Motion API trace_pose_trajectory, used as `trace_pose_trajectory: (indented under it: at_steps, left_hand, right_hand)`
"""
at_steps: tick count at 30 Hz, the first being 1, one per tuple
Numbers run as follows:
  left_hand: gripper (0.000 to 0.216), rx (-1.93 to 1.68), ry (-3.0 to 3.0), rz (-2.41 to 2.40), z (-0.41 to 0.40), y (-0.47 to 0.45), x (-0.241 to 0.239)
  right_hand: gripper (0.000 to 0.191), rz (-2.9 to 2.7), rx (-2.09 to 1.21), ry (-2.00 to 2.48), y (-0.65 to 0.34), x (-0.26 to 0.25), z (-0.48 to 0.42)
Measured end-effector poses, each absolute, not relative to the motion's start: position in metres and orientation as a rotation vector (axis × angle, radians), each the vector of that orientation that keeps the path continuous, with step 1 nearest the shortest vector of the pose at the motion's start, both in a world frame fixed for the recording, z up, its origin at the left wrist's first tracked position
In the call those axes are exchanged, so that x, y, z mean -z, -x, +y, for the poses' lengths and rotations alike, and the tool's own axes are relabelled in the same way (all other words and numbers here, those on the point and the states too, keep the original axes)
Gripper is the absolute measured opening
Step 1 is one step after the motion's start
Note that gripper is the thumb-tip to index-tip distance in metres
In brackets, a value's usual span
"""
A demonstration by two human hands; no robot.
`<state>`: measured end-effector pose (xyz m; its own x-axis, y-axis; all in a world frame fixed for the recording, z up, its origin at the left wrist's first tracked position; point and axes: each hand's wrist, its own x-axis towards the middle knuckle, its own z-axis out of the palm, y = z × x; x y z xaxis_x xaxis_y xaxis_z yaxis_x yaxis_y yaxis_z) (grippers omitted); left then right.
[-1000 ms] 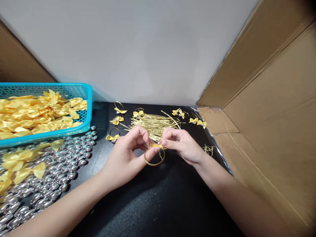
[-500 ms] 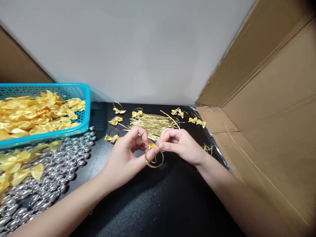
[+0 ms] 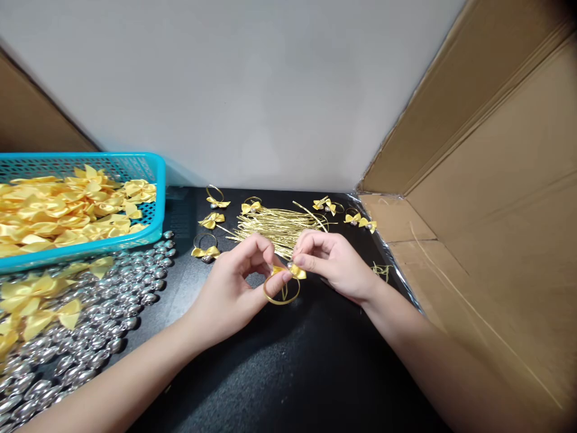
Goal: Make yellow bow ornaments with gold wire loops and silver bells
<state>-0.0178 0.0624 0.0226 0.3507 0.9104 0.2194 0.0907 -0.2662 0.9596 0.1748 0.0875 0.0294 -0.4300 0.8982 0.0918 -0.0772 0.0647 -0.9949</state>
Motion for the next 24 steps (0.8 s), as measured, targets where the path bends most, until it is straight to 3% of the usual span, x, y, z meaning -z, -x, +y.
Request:
trace_pose_trajectory:
  at_steps: [10,24]
  left_hand:
    - [0.028,-1.086,-1.595,0.911,0.063,0.015,-0.024]
    - [0.031,-1.049,-1.586,0.884,0.062,0.014,-0.024]
  right_hand:
    - [0.021,-1.313,-1.596,0.831,-0.17,-0.024,0.086]
    - [0.031,-0.958,-1.565,0.842,-0.188,-0.016,0.107]
